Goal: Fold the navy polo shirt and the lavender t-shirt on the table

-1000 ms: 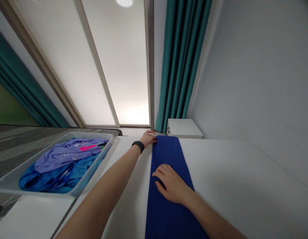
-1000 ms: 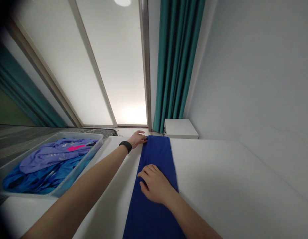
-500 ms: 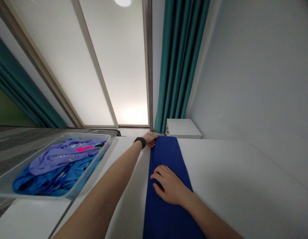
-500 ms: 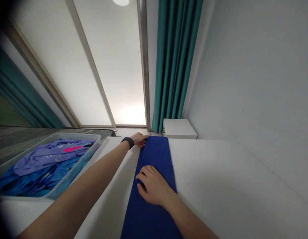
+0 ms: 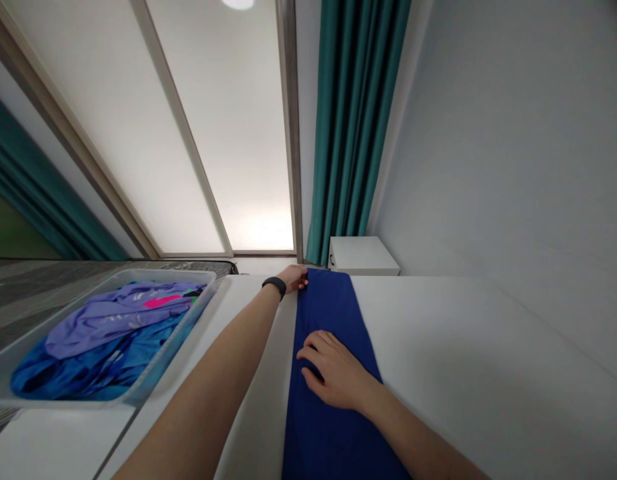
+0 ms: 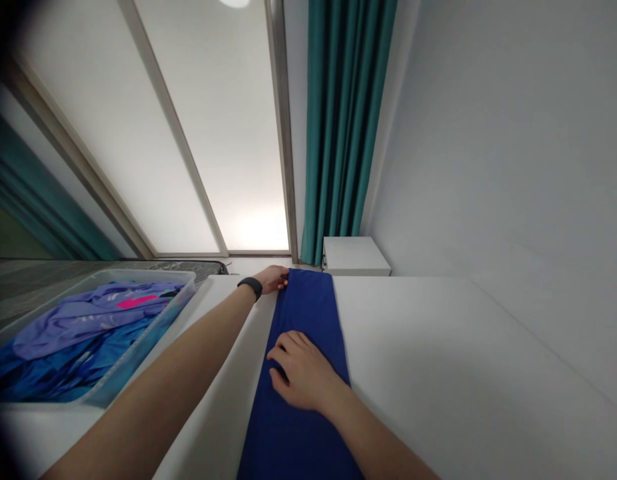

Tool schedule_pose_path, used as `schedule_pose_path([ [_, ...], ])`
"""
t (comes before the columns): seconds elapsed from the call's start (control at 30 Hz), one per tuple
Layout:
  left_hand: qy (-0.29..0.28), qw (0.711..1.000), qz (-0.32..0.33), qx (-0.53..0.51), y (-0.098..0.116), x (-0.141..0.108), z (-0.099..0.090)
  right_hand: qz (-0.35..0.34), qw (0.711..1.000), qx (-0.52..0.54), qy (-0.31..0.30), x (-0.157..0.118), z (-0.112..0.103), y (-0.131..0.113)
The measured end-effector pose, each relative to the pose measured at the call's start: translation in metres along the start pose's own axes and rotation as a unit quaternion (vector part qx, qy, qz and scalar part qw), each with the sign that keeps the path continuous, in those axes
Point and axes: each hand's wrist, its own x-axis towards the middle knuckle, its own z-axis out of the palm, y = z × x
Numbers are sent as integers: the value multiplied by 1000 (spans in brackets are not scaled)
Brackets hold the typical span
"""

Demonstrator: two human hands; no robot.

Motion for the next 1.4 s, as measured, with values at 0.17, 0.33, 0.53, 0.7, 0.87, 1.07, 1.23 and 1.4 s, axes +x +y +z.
schedule_pose_path([
  [0.17, 0, 1000, 24, -8, 2, 5, 0, 5, 1000, -1, -3, 1, -1, 0],
  [0.33, 16, 998, 68, 4, 9, 11, 5, 9, 1000, -6, -1, 0, 0, 0],
  [0.53, 16, 996, 93, 9, 10, 9, 9, 7, 1000, -8, 0, 0, 1, 1],
  [0.7, 43, 993, 100, 33, 10, 3, -5, 8, 1000, -4, 0, 0, 1, 1],
  [0.87, 57, 991, 81, 93, 12, -5, -22, 10, 1000, 5, 1, 0, -1, -1],
  [1.07, -22, 988, 18, 154, 11, -14, -19, 12, 1000, 3, -1, 0, 0, -1],
  [1.23, -33, 986, 6, 162, 12, -13, -7, 10, 1000, 4, -2, 1, 0, -1],
  [1.4, -29, 991, 23, 126, 12, -16, -3, 12, 1000, 2, -4, 0, -2, -2],
])
